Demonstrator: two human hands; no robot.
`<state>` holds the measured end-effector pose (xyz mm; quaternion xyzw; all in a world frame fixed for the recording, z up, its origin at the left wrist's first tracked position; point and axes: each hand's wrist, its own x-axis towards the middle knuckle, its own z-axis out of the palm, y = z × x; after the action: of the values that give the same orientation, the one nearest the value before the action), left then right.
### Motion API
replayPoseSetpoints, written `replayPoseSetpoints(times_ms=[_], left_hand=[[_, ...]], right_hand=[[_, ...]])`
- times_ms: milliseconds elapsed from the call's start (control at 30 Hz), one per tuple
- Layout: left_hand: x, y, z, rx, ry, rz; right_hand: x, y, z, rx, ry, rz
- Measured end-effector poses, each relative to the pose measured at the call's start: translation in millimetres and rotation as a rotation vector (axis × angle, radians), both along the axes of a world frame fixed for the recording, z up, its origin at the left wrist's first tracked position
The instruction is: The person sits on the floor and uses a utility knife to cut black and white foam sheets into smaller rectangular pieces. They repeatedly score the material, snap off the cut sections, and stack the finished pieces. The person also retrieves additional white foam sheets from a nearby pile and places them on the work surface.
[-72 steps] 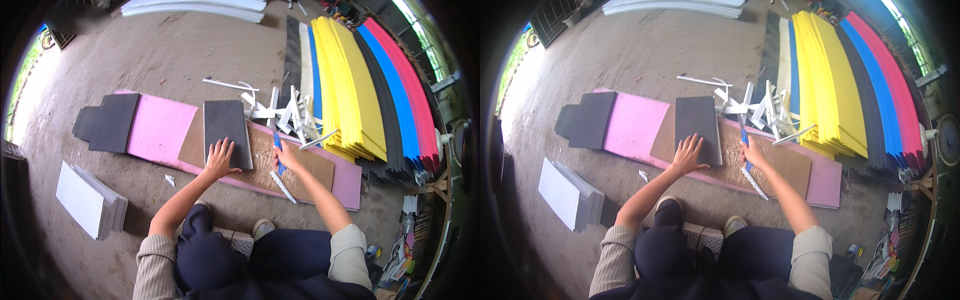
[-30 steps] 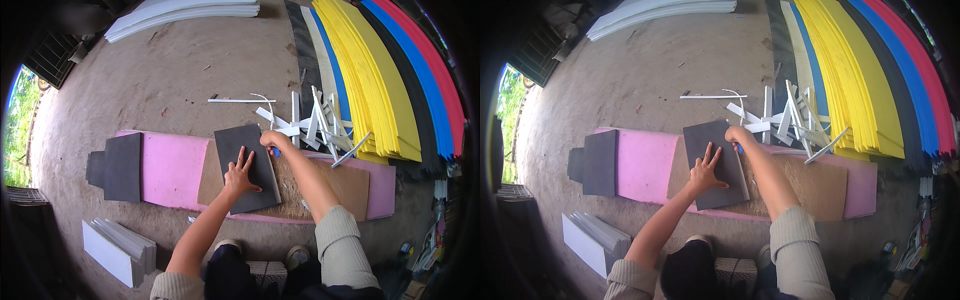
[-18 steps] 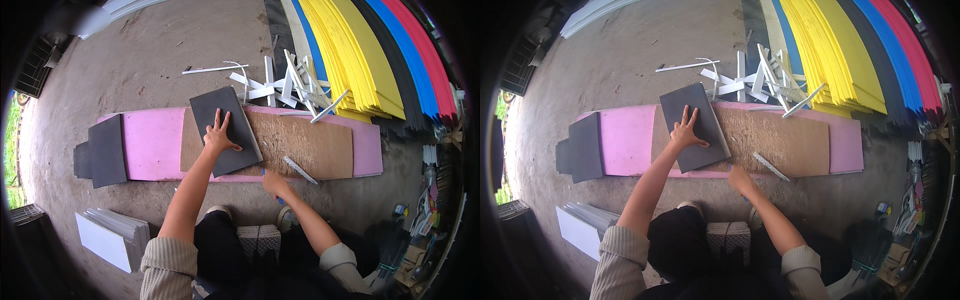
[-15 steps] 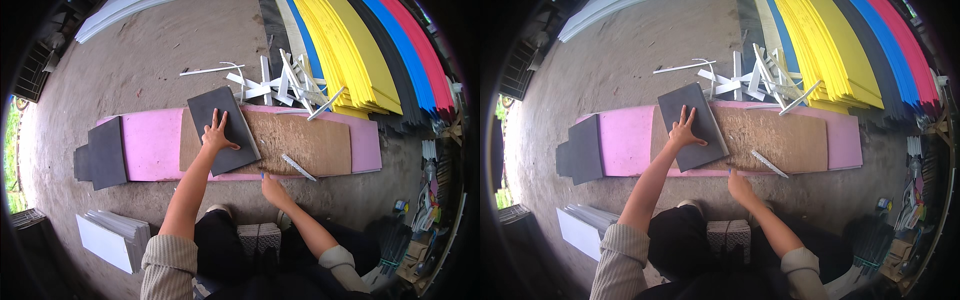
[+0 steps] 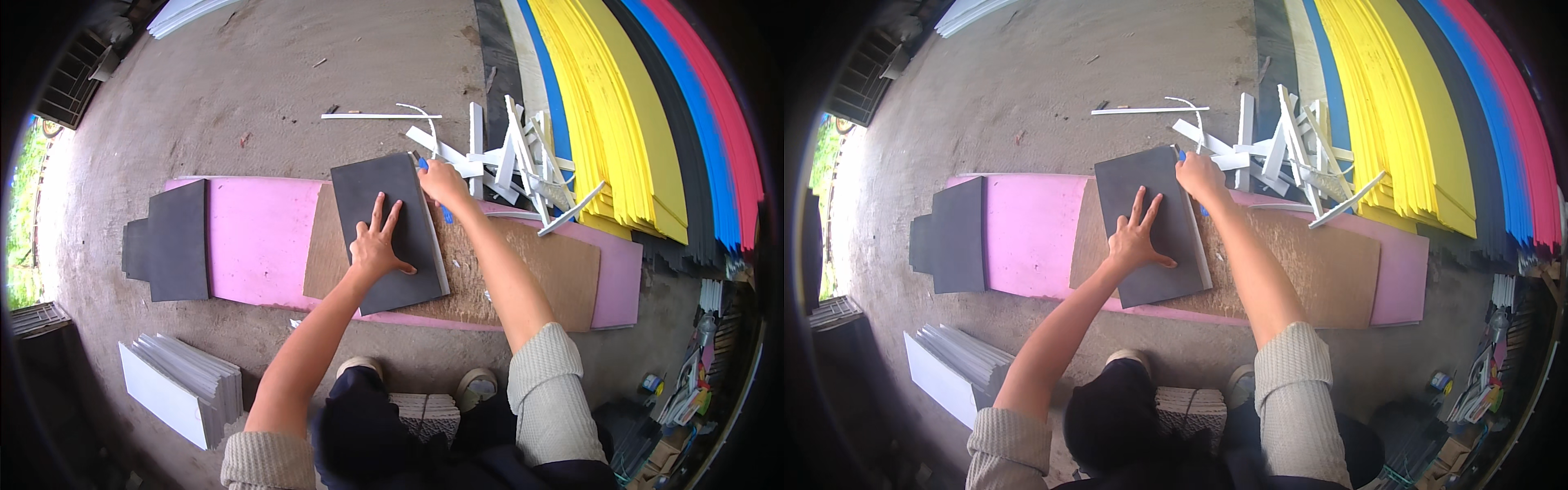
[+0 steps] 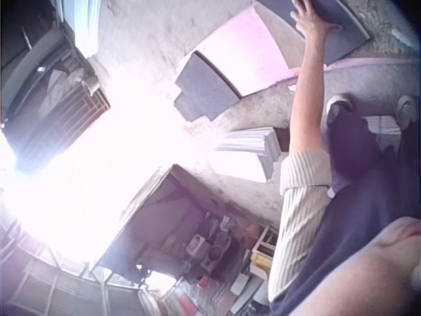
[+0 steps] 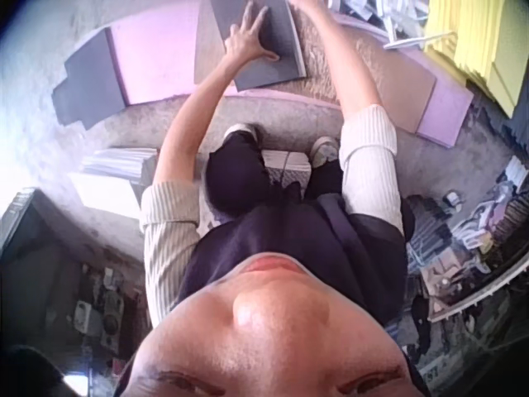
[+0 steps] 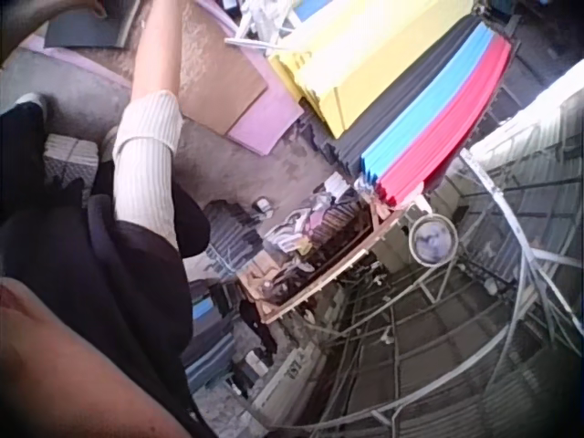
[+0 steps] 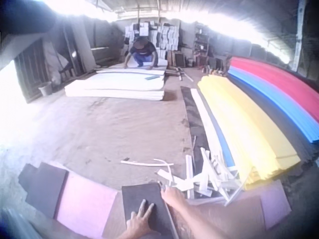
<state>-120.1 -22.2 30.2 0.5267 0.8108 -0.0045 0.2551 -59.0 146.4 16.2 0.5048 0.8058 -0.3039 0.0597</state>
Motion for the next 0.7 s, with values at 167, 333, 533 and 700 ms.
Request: replayPoseSetpoints(times_ms=[167, 333, 533, 700], left_hand=[[-8, -10, -2, 0.054, -0.043, 0.069], [-6, -5, 4, 0.015, -0.050, 0.068], [-8, -9, 2, 0.016, -0.021, 0.079], [-1, -3, 0, 0.014, -0.014, 0.071]], right_hand=[[-40, 8, -13, -0.090, -0.073, 0.094], [-62, 31, -2, -0.304, -0.291, 0.156], [-51, 3, 21, -0.478, -0.527, 0.163], [27, -46, -5, -0.451, -0.207, 0.066]])
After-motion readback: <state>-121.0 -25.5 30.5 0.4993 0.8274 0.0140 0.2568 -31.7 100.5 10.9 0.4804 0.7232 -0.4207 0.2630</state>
